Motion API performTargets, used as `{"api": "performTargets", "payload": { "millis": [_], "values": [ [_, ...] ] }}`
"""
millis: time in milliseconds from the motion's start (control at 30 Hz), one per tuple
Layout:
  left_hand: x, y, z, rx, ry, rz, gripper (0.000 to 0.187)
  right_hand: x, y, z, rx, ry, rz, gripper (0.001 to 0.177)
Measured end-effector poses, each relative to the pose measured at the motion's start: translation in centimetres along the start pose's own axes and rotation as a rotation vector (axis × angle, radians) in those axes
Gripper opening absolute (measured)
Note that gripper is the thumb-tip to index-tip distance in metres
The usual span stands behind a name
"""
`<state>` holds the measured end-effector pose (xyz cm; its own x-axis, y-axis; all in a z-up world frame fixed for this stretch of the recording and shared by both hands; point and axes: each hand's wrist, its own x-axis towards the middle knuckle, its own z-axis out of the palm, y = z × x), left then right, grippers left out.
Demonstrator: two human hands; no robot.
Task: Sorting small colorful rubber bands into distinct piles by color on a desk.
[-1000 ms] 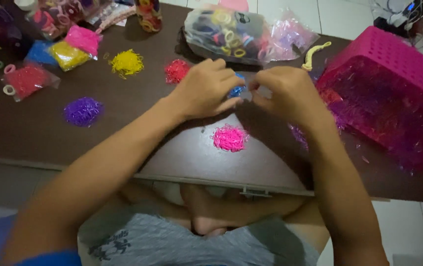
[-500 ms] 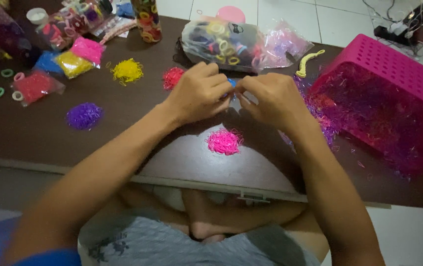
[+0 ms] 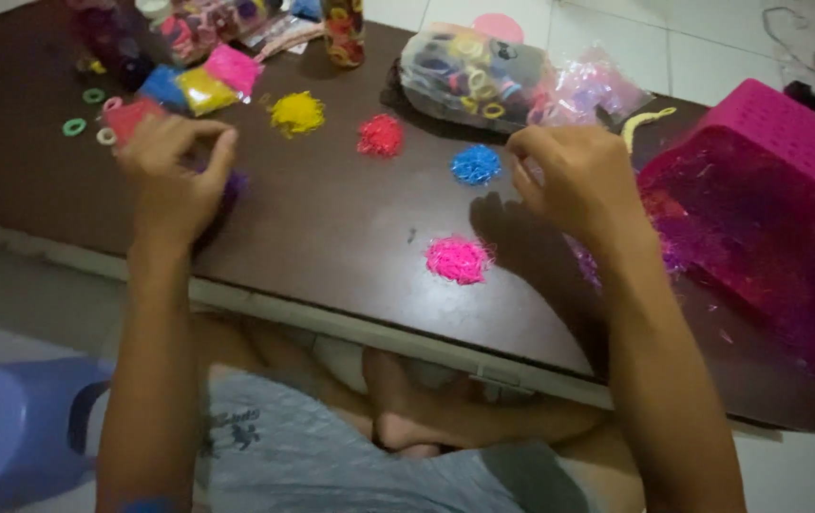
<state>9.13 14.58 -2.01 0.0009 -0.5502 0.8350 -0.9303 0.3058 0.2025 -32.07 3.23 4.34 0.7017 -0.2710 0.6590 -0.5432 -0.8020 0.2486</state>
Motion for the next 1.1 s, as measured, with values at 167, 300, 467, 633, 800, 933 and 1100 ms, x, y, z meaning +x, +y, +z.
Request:
{"api": "performTargets", "payload": {
  "millis": [167,300,467,633,800,933,1100],
  "values": [
    [-1.7,-1.0,-2.4,-0.049,0.001,-0.163,0.006,-0.4,0.1,-0.1,-0.011,-0.003,0.033,0.008],
    [-2.1,-1.2,-2.4,0.017,-0.041,-0.298,0.004,-0.7,0.9,0.4,0.006,-0.032,0.011,0.021],
    [-2.3,-1.3,-2.1,0.0,0.001,-0.279,0.007,-0.4,0.3,-0.1,-0.03,0.009,0.022,0.011],
    [-2.3,-1.3,-2.0,0.027,-0.028,-0.24,0.009,-0.6,0.5,0.0,-0.019,-0.007,0.018,0.014],
    [-2.6,-1.9,-1.8,0.07,-0.076,-0.185,0.004,-0.8,0.6,0.0,-0.031,0.016,0.026,0.014],
    [-1.2,0.6,-1.5,0.122,-0.337,-0.177,0.05,-0.7,0.7,-0.4,-0.071,0.012,0.03,0.013],
    [-0.8,1.6,-1.9,0.123,-0.341,0.006,0.03,-0.8,1.3,-0.8,-0.206,-0.012,0.134,0.004]
  ]
}}
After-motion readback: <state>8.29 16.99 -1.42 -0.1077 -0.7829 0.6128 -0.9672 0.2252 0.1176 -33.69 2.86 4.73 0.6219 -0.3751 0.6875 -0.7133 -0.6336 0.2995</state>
